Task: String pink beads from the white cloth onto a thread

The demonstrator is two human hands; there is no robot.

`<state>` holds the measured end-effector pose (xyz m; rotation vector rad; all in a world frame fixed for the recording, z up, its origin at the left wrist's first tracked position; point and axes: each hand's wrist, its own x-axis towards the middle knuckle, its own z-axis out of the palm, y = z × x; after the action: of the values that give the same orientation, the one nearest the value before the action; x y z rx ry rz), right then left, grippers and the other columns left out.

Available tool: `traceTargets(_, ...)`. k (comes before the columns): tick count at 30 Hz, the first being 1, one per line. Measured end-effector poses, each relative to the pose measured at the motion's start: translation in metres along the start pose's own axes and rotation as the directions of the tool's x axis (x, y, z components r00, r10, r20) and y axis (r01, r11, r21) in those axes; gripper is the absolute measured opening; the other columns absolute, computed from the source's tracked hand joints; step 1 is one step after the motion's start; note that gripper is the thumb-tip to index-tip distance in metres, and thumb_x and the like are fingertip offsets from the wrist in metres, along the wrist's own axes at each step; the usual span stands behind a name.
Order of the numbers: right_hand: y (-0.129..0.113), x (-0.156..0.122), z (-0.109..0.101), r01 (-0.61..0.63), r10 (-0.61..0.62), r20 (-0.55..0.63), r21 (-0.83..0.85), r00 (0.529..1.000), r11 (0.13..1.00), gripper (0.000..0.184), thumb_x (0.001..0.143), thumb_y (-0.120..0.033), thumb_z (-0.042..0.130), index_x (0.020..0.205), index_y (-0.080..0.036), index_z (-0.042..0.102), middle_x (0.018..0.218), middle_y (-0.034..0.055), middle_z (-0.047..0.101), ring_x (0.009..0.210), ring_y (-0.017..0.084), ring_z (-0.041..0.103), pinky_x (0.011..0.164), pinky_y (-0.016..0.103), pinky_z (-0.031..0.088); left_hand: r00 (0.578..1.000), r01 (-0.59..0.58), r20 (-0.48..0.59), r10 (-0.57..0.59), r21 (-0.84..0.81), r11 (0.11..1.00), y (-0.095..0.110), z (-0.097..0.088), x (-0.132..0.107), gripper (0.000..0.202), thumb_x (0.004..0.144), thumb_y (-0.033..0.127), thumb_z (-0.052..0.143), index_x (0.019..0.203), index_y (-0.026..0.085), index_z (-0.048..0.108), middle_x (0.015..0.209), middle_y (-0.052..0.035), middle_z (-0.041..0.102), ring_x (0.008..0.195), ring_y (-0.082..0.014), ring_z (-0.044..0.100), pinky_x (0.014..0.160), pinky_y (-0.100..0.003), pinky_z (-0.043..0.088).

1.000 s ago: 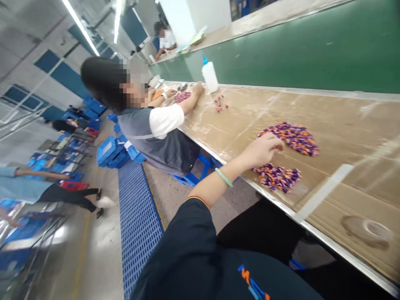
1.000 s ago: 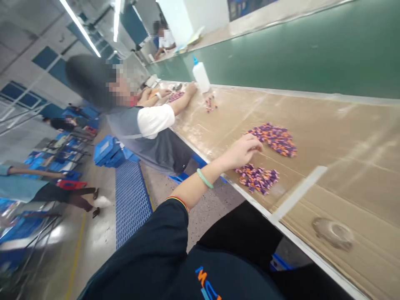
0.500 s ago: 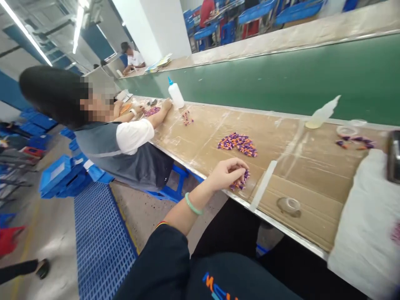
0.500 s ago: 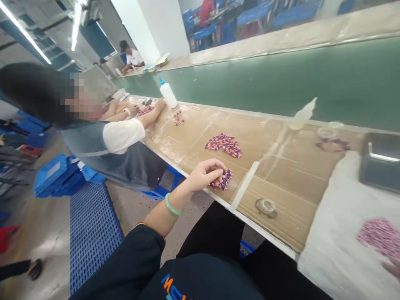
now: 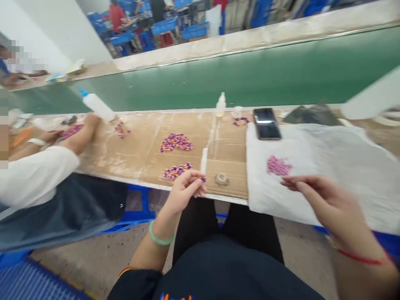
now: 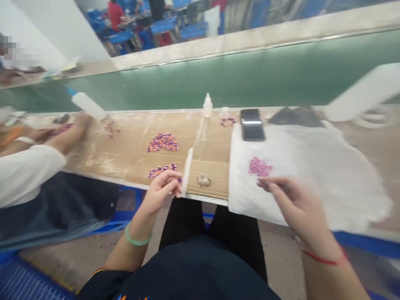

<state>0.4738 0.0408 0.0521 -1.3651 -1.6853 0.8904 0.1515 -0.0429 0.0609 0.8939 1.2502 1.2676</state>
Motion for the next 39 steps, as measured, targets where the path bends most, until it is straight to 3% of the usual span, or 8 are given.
traceTargets(5, 0.01, 0.003, -0.005, 0.01, -0.01, 0.01, 0.025, 1.0, 1.0, 0.029, 0.094, -0.049, 0.06, 0.092, -0.022, 0.07, 0.097, 0.0104, 0.077, 0.09, 0.027, 0.074, 0.084, 0.045, 0.061, 0.999, 0.036, -0.027, -0.039, -0.08, 0.996, -0.009, 0.004, 0.002, 0.038, 0.071, 0.045, 0.086, 0.086, 0.016, 0.066, 0.065, -0.0008, 0.069, 0.049, -0.0096, 0.06, 0.043, -0.017, 0.043)
traceTargets(11, 0.03, 0.021, -0.01, 0.247, -0.249, 0.039, -0.329, 0.968, 0.911, 0.013, 0.091, -0.027, 0.057, 0.084, -0.023, 0.067, 0.089, 0.008, 0.068, 0.088, 0.026, 0.064, 0.08, 0.045, 0.054, 0.995, 0.078, -0.052, -0.085, -0.131, 0.988, -0.011, 0.017, 0.0, 0.041, 0.066, 0.048, 0.089, 0.069, 0.016, 0.064, 0.058, 0.0001, 0.066, 0.043, -0.007, 0.055, 0.041, -0.015, 0.041)
traceTargets(17, 0.048, 0.038, 0.009, 0.332, -0.279, 0.18, -0.494, 0.943, 0.804, 0.007, 0.084, -0.015, 0.064, 0.083, -0.021, 0.068, 0.089, 0.0089, 0.064, 0.09, 0.029, 0.056, 0.086, 0.047, 0.049, 0.997, 0.079, 0.009, -0.079, -0.064, 0.995, -0.02, 0.017, -0.002, 0.038, 0.064, 0.046, 0.09, 0.067, 0.015, 0.069, 0.057, -0.0009, 0.065, 0.042, -0.0061, 0.05, 0.041, -0.016, 0.04)
traceTargets(21, 0.05, 0.047, 0.022, 0.325, -0.255, 0.203, -0.547, 0.945, 0.771, 0.007, 0.083, -0.014, 0.066, 0.08, -0.02, 0.068, 0.087, 0.0098, 0.062, 0.089, 0.029, 0.052, 0.084, 0.047, 0.047, 0.996, 0.089, 0.027, -0.089, -0.002, 0.996, -0.025, 0.016, -0.005, 0.037, 0.064, 0.047, 0.088, 0.065, 0.015, 0.07, 0.056, -0.0014, 0.064, 0.042, -0.0067, 0.049, 0.043, -0.018, 0.04)
traceTargets(28, 0.047, 0.057, 0.03, 0.346, -0.243, 0.251, -0.563, 0.937, 0.751, 0.014, 0.083, -0.011, 0.061, 0.071, -0.02, 0.061, 0.083, 0.0117, 0.062, 0.086, 0.03, 0.048, 0.083, 0.049, 0.046, 0.992, 0.124, 0.024, -0.125, 0.04, 0.991, -0.027, 0.014, -0.007, 0.034, 0.068, 0.046, 0.085, 0.067, 0.015, 0.07, 0.057, -0.0017, 0.064, 0.045, -0.0083, 0.049, 0.047, -0.021, 0.042)
traceTargets(33, 0.047, 0.057, 0.036, 0.347, -0.238, 0.26, -0.555, 0.936, 0.756, 0.014, 0.083, -0.009, 0.055, 0.073, -0.019, 0.059, 0.087, 0.0158, 0.06, 0.091, 0.034, 0.047, 0.081, 0.052, 0.043, 0.99, 0.102, 0.093, -0.11, 0.083, 0.991, -0.032, 0.012, -0.006, 0.036, 0.074, 0.049, 0.08, 0.067, 0.015, 0.069, 0.059, -0.0029, 0.066, 0.047, -0.0091, 0.051, 0.05, -0.022, 0.045)
traceTargets(37, 0.039, 0.048, 0.03, 0.322, -0.239, 0.222, -0.512, 0.945, 0.797, 0.015, 0.087, -0.012, 0.052, 0.076, -0.021, 0.054, 0.085, 0.012, 0.057, 0.089, 0.03, 0.049, 0.083, 0.05, 0.044, 0.99, 0.082, 0.108, -0.088, 0.059, 0.995, -0.031, 0.022, -0.004, 0.038, 0.078, 0.05, 0.077, 0.068, 0.015, 0.069, 0.06, -0.003, 0.066, 0.046, -0.0085, 0.051, 0.048, -0.021, 0.044)
traceTargets(39, 0.026, 0.037, 0.028, 0.295, -0.224, 0.231, -0.346, 0.947, 0.891, 0.015, 0.094, -0.018, 0.049, 0.08, -0.022, 0.051, 0.084, 0.0074, 0.055, 0.084, 0.026, 0.05, 0.079, 0.043, 0.045, 0.991, 0.066, 0.117, -0.07, 0.031, 0.997, -0.027, 0.034, -0.001, 0.036, 0.078, 0.05, 0.078, 0.071, 0.015, 0.071, 0.06, -0.0026, 0.066, 0.046, -0.0081, 0.051, 0.047, -0.02, 0.044)
